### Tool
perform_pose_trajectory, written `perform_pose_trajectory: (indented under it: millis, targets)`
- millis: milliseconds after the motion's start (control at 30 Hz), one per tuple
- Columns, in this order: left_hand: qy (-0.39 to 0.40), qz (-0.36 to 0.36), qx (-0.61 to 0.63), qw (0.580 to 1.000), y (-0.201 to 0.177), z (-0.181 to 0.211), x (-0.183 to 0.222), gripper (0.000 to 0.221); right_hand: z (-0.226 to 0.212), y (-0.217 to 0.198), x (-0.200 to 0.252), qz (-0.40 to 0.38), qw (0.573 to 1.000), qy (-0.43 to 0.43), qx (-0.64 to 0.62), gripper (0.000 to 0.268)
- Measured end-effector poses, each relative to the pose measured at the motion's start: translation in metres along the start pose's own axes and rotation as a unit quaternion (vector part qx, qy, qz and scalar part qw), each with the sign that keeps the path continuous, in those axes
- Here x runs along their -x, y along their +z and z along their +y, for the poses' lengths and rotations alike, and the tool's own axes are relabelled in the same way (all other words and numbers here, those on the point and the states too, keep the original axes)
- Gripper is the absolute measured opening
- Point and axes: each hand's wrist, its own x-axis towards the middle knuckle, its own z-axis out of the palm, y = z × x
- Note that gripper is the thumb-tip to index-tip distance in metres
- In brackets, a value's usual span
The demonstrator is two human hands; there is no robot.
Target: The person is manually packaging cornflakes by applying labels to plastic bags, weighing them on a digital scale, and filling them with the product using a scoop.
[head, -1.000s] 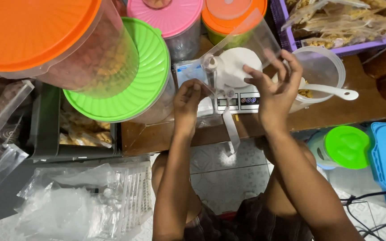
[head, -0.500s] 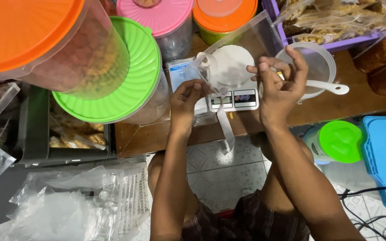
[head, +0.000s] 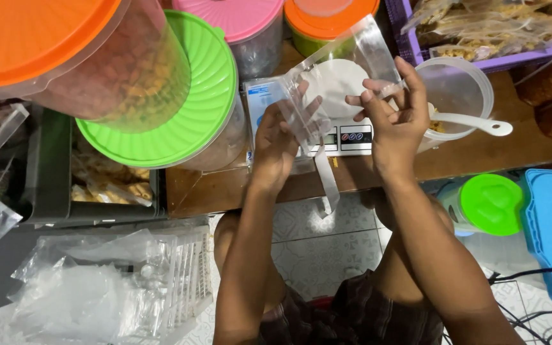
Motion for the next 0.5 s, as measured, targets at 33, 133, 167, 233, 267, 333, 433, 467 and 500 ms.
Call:
perform_pose_trajectory:
  millis: [33,133,167,233,267,333,433,467,500]
  targets:
    - [0.002,0.002,0.000,1.000,0.001,-0.001,0.000,0.035,-0.003,0.001,0.001,-0.002,1.000,0.001,0.000,0.052]
    - [0.011,-0.004,0.013,1.000,0.004,-0.004,-0.001,0.035,0.000,0.004,0.002,-0.026,0.998,-0.028,0.047,0.056]
    - [0.011,0.014,0.000,1.000,0.006,-0.006,-0.002,0.036,0.008,0.004,0.001,-0.034,0.994,-0.069,0.077,0.050]
    - [0.013,0.032,-0.013,0.999,0.011,-0.007,-0.002,0.036,0.008,0.009,0.002,-0.043,0.987,-0.110,0.106,0.044]
    - [0.011,0.040,-0.046,0.998,0.014,-0.005,-0.002,0.034,-0.001,0.014,0.005,-0.065,0.975,-0.111,0.182,0.042]
    - [0.010,0.048,-0.078,0.996,0.015,-0.007,-0.002,0.032,-0.007,0.019,0.011,-0.086,0.956,-0.110,0.257,0.041]
    - [0.013,0.050,-0.100,0.994,0.007,-0.016,-0.002,0.034,-0.001,0.020,0.015,-0.085,0.936,-0.108,0.325,0.048]
    - [0.010,0.060,-0.112,0.992,0.002,-0.018,-0.001,0.034,0.001,0.022,0.015,-0.110,0.926,-0.145,0.332,0.051]
    - [0.008,0.070,-0.124,0.990,-0.004,-0.020,-0.001,0.033,0.003,0.024,0.015,-0.137,0.914,-0.182,0.336,0.056]
